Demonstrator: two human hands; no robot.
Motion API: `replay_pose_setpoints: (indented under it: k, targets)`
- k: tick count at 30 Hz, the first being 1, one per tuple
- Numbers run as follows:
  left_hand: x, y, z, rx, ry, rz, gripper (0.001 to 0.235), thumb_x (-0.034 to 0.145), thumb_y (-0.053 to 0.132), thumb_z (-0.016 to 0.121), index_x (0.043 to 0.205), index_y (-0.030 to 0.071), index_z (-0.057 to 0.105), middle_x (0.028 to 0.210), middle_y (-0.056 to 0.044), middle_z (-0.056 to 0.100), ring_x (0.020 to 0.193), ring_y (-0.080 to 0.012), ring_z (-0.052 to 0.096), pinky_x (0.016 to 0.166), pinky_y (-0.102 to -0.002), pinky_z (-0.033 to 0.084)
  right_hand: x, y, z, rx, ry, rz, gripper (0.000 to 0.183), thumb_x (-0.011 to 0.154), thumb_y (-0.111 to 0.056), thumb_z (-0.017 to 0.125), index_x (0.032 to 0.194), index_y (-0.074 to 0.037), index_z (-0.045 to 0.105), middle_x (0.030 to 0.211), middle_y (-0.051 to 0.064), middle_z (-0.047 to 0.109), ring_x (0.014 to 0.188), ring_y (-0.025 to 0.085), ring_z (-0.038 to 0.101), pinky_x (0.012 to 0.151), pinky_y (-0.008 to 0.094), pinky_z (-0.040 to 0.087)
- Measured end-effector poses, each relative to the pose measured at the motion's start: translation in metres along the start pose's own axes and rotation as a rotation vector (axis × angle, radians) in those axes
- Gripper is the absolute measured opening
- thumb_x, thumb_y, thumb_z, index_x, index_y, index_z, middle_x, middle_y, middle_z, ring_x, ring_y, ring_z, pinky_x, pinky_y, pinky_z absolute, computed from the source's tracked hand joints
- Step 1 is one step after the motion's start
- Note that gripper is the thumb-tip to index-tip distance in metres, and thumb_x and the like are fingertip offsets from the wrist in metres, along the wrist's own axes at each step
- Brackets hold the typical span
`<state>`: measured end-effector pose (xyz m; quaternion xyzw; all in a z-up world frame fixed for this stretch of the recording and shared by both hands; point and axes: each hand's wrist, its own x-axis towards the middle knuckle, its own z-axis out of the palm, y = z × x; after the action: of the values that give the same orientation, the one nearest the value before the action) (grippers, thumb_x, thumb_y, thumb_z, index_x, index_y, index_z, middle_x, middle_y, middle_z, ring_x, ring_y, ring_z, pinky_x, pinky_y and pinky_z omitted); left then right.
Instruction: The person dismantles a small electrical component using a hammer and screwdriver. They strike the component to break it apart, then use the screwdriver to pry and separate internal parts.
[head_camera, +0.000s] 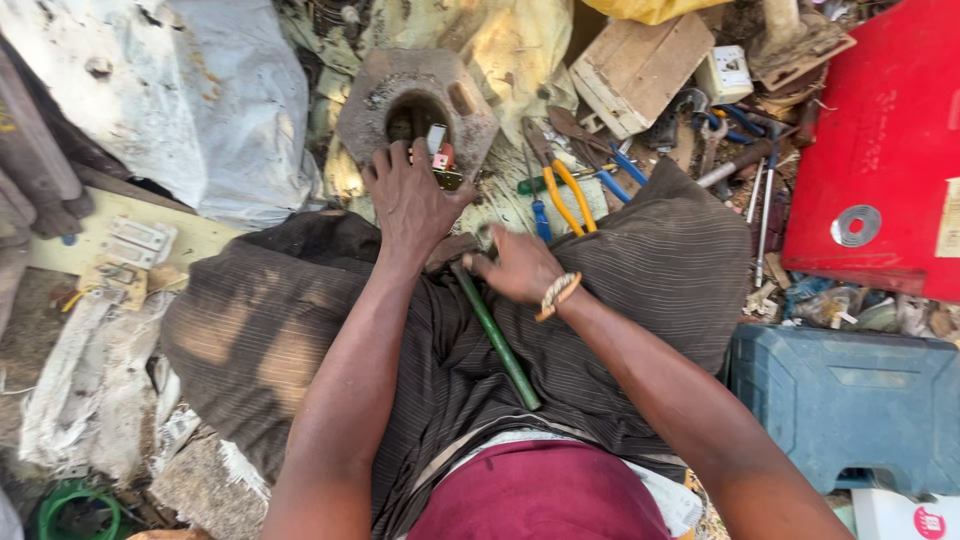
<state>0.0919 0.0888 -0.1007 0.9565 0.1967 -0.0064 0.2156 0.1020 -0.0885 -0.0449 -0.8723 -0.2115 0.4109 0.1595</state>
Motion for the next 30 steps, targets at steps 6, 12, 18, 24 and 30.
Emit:
replay_pose_setpoints:
  k: [6, 12, 18, 24, 30]
  targets:
    - [0.018, -0.027, 0.003, -0.369, 0.017, 0.063, 0.084, 0.076, 0.046, 0.086, 0.14, 0.002, 0.054, 0.138, -0.018, 0.054, 0.136, -0.0389, 0.043, 0.115, -0.055, 0.039, -0.035, -0.014, 0.042, -0.175, 0.021, -0.098, 0.067, 0.09, -0.049, 0.071, 0.134, -0.001, 0.054, 0.107, 0.027, 0.067, 0.095, 0.045, 0.068, 0.083, 0.054, 0.056]
    - [0.019, -0.031, 0.014, -0.314, 0.086, 0.257, 0.086, 0.075, 0.044, 0.089, 0.142, 0.004, 0.053, 0.146, -0.02, 0.05, 0.142, -0.0416, 0.038, 0.117, -0.057, 0.034, -0.005, 0.018, 0.055, 0.0, -0.183, 0.072, 0.066, 0.084, -0.038, 0.081, 0.127, 0.004, 0.053, 0.096, 0.024, 0.07, 0.09, 0.036, 0.071, 0.084, 0.048, 0.056]
    - [0.019, -0.038, 0.004, -0.137, -0.019, 0.186, 0.089, 0.082, 0.067, 0.081, 0.141, 0.006, 0.056, 0.145, -0.019, 0.051, 0.144, -0.041, 0.034, 0.118, -0.068, 0.019, 0.01, 0.032, 0.069, 1.158, -0.271, 0.238, 0.041, 0.09, -0.011, 0.069, 0.123, 0.011, 0.056, 0.095, 0.015, 0.073, 0.062, 0.017, 0.069, 0.051, 0.029, 0.058]
    - [0.024, -0.029, -0.009, -0.223, -0.065, 0.102, 0.088, 0.077, 0.063, 0.084, 0.138, 0.005, 0.058, 0.143, -0.021, 0.049, 0.139, -0.0432, 0.034, 0.116, -0.069, 0.016, -0.033, 0.035, 0.036, 0.927, -0.045, 0.116, 0.061, 0.093, -0.009, 0.065, 0.151, -0.007, 0.045, 0.082, 0.008, 0.061, 0.048, 0.01, 0.056, 0.039, 0.024, 0.049]
    - [0.025, -0.045, -0.031, -0.303, 0.029, 0.033, 0.087, 0.074, 0.045, 0.093, 0.139, 0.001, 0.056, 0.142, -0.025, 0.046, 0.137, -0.044, 0.04, 0.117, -0.062, 0.03, -0.051, 0.021, 0.013, 1.024, 0.24, -0.025, 0.073, 0.092, -0.005, 0.065, 0.159, -0.01, 0.035, 0.095, 0.003, 0.062, 0.053, 0.007, 0.058, 0.04, 0.022, 0.05]
